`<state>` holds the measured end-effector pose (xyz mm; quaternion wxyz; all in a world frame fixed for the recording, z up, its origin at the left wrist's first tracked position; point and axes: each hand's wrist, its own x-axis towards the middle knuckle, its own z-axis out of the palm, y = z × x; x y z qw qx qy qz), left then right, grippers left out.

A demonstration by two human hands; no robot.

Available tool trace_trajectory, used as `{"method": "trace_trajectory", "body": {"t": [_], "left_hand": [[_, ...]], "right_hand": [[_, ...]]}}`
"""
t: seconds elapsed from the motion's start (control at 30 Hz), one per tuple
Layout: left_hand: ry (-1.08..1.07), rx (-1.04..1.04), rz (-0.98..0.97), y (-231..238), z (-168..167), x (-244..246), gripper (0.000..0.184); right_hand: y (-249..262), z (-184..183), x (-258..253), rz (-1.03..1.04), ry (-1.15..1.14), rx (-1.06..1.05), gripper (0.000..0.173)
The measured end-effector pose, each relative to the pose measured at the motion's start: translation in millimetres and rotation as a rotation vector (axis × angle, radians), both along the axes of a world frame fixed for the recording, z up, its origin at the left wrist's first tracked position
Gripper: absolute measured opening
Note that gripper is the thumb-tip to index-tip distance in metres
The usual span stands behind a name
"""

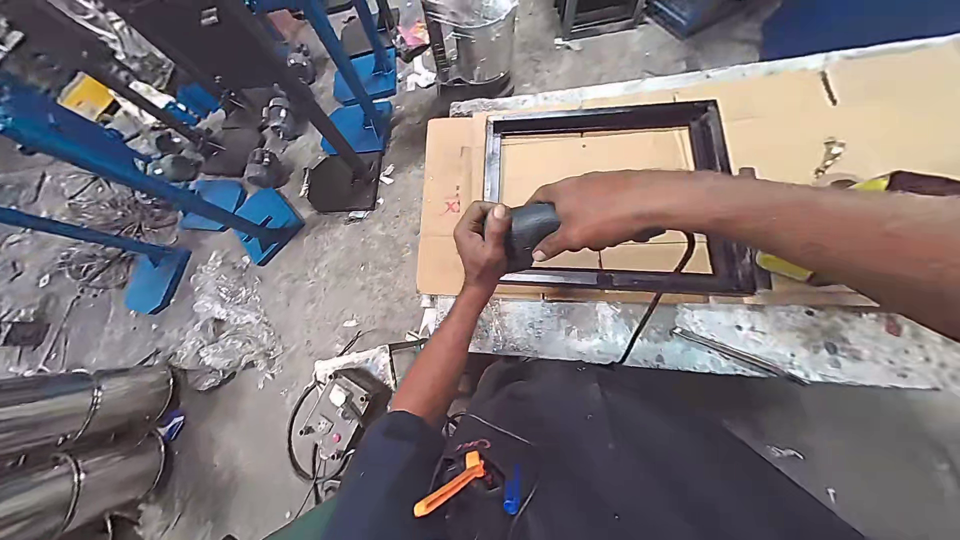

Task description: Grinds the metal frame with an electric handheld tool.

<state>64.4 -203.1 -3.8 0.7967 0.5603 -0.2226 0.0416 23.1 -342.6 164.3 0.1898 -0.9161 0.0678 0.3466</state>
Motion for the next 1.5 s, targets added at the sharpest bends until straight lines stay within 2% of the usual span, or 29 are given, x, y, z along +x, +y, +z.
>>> {"method": "trace_trajectory", "body": {"t": [0.1, 0.2, 0.3, 0.37, 0.53, 0.67, 0.8, 0.93, 1.03, 1.2, 1.3, 1.5], "left_hand": [[-0.03, 0.005, -0.003, -1, 0, 0, 0.051], [-0.029, 0.158, -0.013, 21, -10, -6, 0.043], [0.027, 0.037, -0.055, 11, -18, 1, 0.029], [0.024, -0.009, -0.081, 12, -25, 11, 0.033], [-0.009, -0.034, -0.106, 14, -18, 17, 0.037], [0.069, 0.001, -0.074, 15, 0, 2, 0.027], [-0.03, 0.119, -0.073, 19, -2, -6, 0.052], [-0.082, 0.095, -0.089, 10, 27, -12, 0.047], [-0.06, -0.068, -0.076, -4, 44, -3, 0.043], [-0.161, -0.088, -0.105, -8, 66, 14, 0.042], [-0.196, -0.064, -0.099, -9, 66, 22, 0.04], [-0.141, -0.029, -0.076, -6, 44, 22, 0.04]], "right_hand": [[-1, 1, -2, -0.014, -0.016, -0.017, 0.06], [2, 2, -4, 0.061, -0.089, 0.012, 0.062], [-7, 5, -16, 0.063, -0.172, 0.029, 0.045], [-5, 4, -19, 0.033, -0.193, 0.08, 0.037], [-1, -3, -10, 0.051, -0.16, 0.073, 0.038], [-2, 17, -20, 0.06, -0.187, 0.066, 0.035], [-5, 17, -12, 0.049, -0.144, 0.026, 0.056], [-6, 27, -10, 0.036, -0.098, -0.014, 0.052], [-6, 42, -13, 0.028, -0.092, -0.019, 0.041], [-8, 64, -14, 0.0, -0.183, -0.067, 0.044], [-15, 57, -8, -0.019, -0.213, -0.023, 0.041], [-17, 31, -1, -0.012, -0.164, -0.006, 0.043]]}}
